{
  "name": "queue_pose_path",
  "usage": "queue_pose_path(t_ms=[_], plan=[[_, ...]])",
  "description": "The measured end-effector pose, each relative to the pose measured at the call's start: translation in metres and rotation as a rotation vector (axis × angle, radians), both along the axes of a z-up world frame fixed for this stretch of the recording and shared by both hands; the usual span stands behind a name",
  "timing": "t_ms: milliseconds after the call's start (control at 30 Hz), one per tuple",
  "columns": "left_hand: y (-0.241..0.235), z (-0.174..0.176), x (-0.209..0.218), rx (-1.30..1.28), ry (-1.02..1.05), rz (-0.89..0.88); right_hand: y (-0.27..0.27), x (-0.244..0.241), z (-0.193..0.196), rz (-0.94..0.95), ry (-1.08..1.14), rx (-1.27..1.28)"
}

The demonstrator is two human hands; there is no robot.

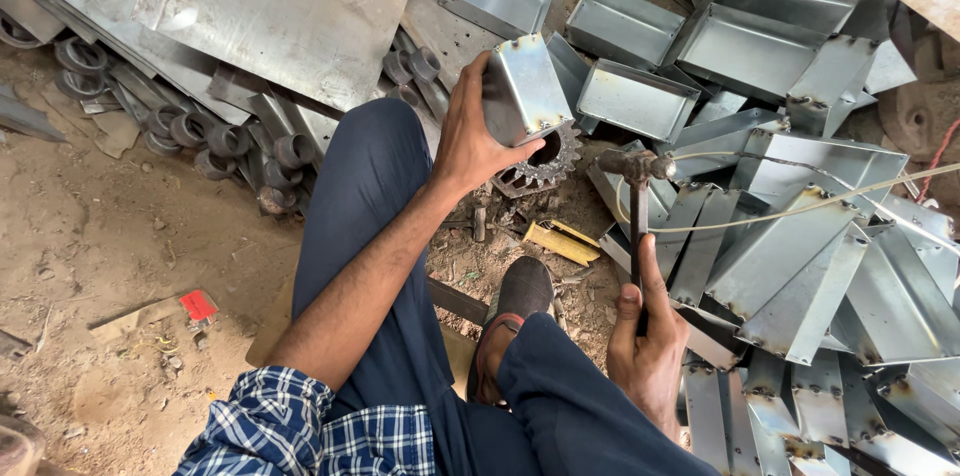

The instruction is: The person uses a hammer to flatten or bend edges on metal boxes, using a large gear as an anvil for support.

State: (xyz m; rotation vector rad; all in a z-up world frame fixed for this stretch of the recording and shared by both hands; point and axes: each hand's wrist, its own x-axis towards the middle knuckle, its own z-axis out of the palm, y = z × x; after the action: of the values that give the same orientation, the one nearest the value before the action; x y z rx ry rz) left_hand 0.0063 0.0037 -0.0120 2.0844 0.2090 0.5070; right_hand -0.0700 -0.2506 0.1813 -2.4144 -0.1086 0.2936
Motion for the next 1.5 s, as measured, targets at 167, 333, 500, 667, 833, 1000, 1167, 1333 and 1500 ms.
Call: queue_pose_path(t_ms=[167,333,500,667,833,1000,1167,1333,1500], plan=[[-0.002,-0.001,0.001,-0.022,0.006,-0.005,0.005,0.008,0.005,0.114,-0.082,0.032],[-0.005,0.001,0.001,-0.036,0.041,-0.004,-0.002,0.016,0.003,0.159,-0.162,0.090],[-0.005,0.003,0.000,-0.016,0.012,-0.015,-0.009,0.020,0.002,0.178,-0.319,0.115],[-0.006,0.003,0.000,0.005,0.013,-0.005,-0.010,0.019,0.000,0.141,-0.461,0.193],[-0.006,0.001,0.001,0.007,-0.003,-0.019,-0.014,0.021,-0.012,0.161,-0.522,0.217],[-0.006,-0.002,0.000,0.007,-0.015,-0.008,0.003,0.024,-0.017,0.239,-0.377,0.139],[-0.001,-0.004,0.004,0.009,0.004,0.036,0.004,0.025,-0.002,0.209,-0.022,-0.041],[-0.004,-0.002,0.000,0.001,0.029,0.051,-0.011,0.007,-0.004,0.144,-0.015,-0.026],[-0.006,0.005,-0.001,-0.005,-0.027,0.017,-0.013,-0.001,-0.002,0.012,0.099,-0.083]])
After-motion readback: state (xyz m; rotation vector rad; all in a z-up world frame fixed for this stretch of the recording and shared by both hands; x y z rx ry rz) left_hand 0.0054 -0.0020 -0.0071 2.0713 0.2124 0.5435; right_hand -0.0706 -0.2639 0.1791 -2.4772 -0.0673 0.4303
